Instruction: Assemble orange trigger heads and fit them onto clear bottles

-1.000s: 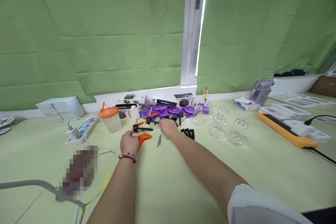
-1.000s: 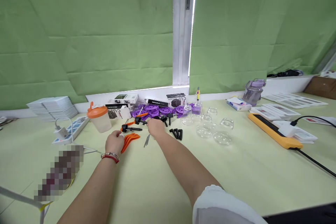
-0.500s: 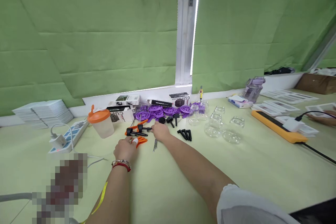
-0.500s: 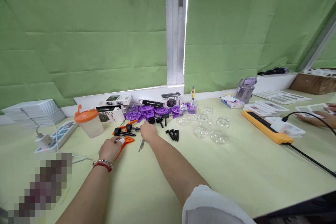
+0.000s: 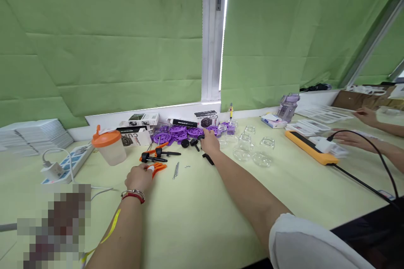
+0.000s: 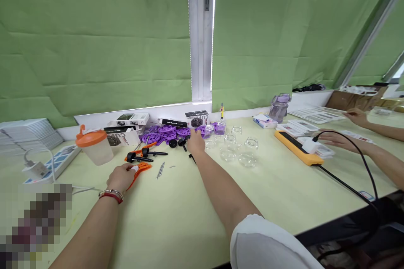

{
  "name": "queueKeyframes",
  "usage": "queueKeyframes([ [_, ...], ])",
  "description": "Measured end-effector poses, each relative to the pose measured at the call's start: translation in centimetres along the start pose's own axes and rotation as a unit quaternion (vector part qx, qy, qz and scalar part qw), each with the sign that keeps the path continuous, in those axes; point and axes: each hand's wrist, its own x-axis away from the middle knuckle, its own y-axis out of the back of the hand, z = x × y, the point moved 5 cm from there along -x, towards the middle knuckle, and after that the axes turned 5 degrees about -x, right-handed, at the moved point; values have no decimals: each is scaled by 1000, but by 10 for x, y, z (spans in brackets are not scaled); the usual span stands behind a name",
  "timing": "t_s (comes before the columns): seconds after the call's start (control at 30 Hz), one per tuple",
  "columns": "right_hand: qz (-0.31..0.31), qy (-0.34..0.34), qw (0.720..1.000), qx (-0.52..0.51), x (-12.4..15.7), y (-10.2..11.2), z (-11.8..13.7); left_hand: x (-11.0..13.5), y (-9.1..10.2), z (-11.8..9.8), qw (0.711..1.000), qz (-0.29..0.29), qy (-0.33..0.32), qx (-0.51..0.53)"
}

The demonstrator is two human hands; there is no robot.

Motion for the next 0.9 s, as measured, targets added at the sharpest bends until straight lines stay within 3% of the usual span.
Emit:
queueKeyframes([
  [0.17, 62, -2, 998, -15, -5, -12, -6, -3, -3, 3, 1000, -11, 1, 5],
  [0.27, 67, -5, 997, -24, -7, -18, -5, -4, -4, 4, 1000, -16, 0, 11],
  [0.47, 28, -6, 998, -50, -8, -20, -10, -3, -4, 5, 999, -23, 8, 31],
  [0.77, -23, 23, 992, -118, 3, -5, -4, -2, -2, 6, 995, -43, 26, 91],
  [0.9, -30, 50, 977, -204, 15, 2, 0, -2, -3, 9, 988, -58, 33, 142],
])
